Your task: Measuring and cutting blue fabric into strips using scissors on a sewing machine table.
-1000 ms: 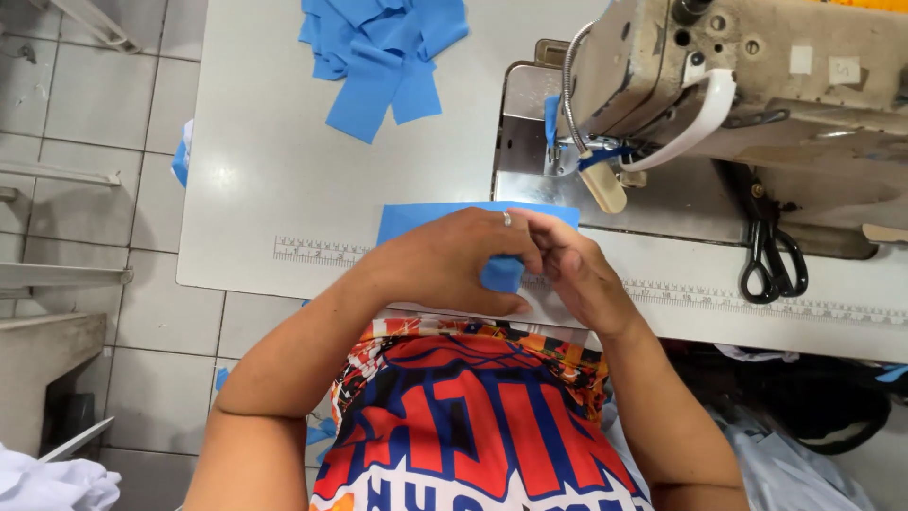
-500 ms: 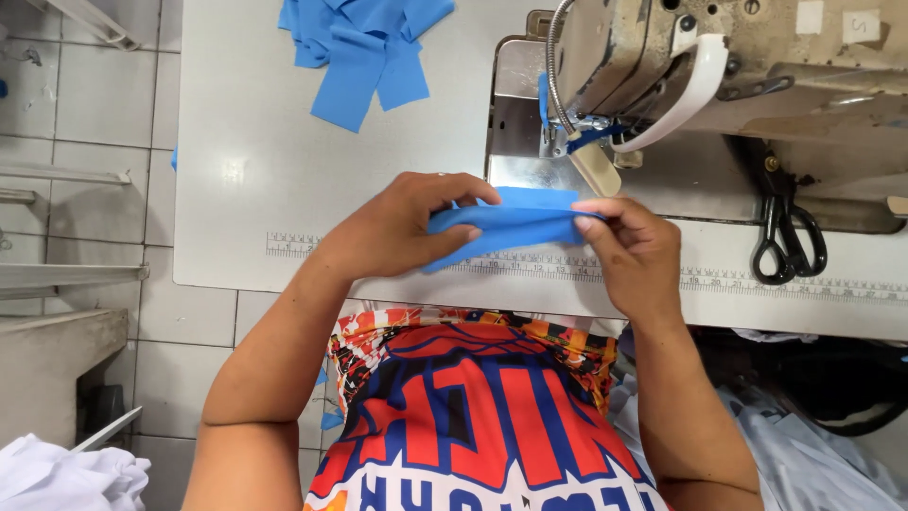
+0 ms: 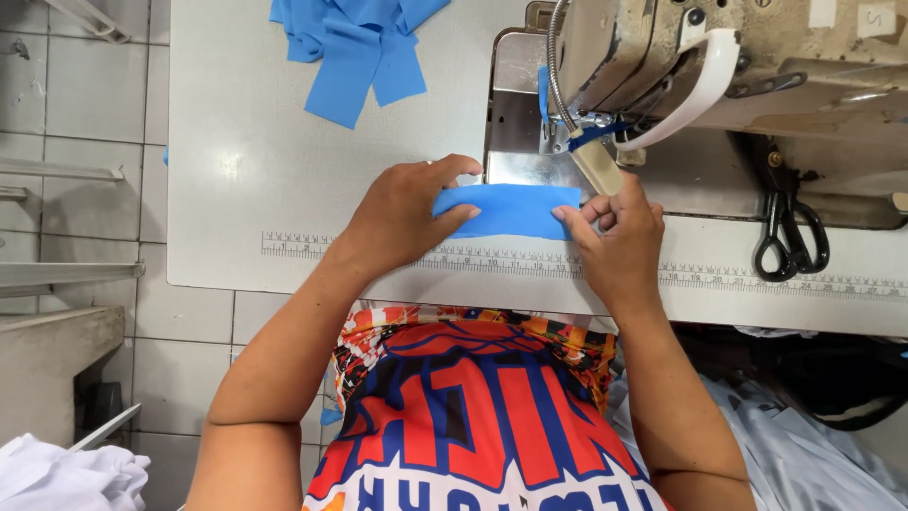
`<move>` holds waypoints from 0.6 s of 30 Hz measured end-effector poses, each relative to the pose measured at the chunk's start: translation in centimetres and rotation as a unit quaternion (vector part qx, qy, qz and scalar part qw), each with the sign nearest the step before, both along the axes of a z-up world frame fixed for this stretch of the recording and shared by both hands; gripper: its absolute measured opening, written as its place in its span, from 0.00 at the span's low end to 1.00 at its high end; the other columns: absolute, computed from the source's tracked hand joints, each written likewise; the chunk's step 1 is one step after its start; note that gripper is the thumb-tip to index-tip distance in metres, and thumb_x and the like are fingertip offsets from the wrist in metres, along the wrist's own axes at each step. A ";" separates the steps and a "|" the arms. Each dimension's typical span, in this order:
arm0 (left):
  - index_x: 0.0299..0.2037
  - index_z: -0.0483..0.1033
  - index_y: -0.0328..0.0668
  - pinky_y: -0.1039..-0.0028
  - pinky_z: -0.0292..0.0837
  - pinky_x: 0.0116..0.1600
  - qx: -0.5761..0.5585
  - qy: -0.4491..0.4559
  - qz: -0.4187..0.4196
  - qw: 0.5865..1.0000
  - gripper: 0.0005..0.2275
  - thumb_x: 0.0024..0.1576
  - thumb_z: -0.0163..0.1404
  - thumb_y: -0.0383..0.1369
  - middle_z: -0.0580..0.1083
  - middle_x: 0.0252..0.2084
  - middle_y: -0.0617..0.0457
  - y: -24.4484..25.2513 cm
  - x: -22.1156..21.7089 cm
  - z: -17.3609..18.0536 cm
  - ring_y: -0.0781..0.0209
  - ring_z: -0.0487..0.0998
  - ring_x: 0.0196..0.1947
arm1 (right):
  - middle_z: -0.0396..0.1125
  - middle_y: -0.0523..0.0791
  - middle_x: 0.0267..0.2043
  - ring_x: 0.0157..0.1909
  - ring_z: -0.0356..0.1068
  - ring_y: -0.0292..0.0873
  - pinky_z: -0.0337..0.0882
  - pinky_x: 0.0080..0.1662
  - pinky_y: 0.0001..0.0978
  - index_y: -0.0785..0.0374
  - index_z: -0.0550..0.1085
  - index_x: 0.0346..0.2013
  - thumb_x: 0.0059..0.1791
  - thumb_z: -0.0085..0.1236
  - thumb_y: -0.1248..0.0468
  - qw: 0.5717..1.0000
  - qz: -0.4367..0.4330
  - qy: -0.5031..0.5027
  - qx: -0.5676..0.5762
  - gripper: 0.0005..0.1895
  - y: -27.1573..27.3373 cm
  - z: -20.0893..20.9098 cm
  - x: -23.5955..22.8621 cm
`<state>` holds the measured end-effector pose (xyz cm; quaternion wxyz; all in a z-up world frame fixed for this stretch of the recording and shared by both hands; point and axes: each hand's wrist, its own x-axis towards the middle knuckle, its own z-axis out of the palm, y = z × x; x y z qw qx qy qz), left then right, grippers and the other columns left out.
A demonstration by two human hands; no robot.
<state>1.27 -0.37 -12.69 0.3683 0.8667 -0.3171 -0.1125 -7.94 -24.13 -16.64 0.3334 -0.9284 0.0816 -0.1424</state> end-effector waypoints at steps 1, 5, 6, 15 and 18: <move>0.50 0.74 0.39 0.72 0.71 0.32 0.005 0.004 0.000 1.000 0.16 0.51 0.58 0.26 0.76 0.26 0.46 0.0 0.0 0.1 0.56 0.76 0.23 | 0.66 0.40 0.21 0.27 0.63 0.41 0.58 0.45 0.35 0.63 0.67 0.42 0.46 0.68 0.62 1.000 0.004 0.007 -0.001 0.19 0.1 0.4 0.0; 0.50 0.74 0.39 0.69 0.72 0.33 0.024 0.007 -0.009 1.000 0.17 0.50 0.58 0.26 0.77 0.27 0.45 0.0 0.0 0.5 0.53 0.77 0.24 | 0.67 0.41 0.21 0.26 0.63 0.42 0.60 0.44 0.35 0.63 0.67 0.48 0.45 0.68 0.61 1.000 0.005 0.028 0.004 0.23 0.0 0.4 0.2; 0.50 0.74 0.39 0.69 0.72 0.33 0.024 0.008 -0.009 1.000 0.17 0.50 0.58 0.26 0.77 0.27 0.45 0.1 0.0 0.2 0.53 0.77 0.24 | 0.67 0.41 0.21 0.26 0.63 0.42 0.60 0.44 0.35 0.63 0.67 0.48 0.45 0.68 0.61 1.000 0.005 0.028 0.004 0.23 0.0 0.5 0.3; 0.47 0.75 0.36 0.56 0.64 0.58 -0.076 -0.245 -0.097 0.962 0.20 0.50 0.60 0.42 0.72 0.46 0.38 -2.9 -2.4 -2.0 0.42 0.69 0.53 | 0.66 0.44 0.23 0.28 0.61 0.44 0.62 0.40 0.36 0.63 0.66 0.49 0.44 0.70 0.58 0.998 0.003 0.034 0.049 0.26 -1.2 0.2 0.0; 0.52 0.73 0.38 0.52 0.56 0.64 -0.056 -0.253 -0.206 0.944 0.25 0.52 0.55 0.49 0.71 0.52 0.40 -3.9 -3.0 -3.2 0.44 0.68 0.57 | 0.66 0.46 0.27 0.30 0.63 0.44 0.65 0.39 0.36 0.63 0.65 0.50 0.48 0.68 0.60 0.999 -0.002 -0.020 0.038 0.24 -3.2 -0.9 -0.1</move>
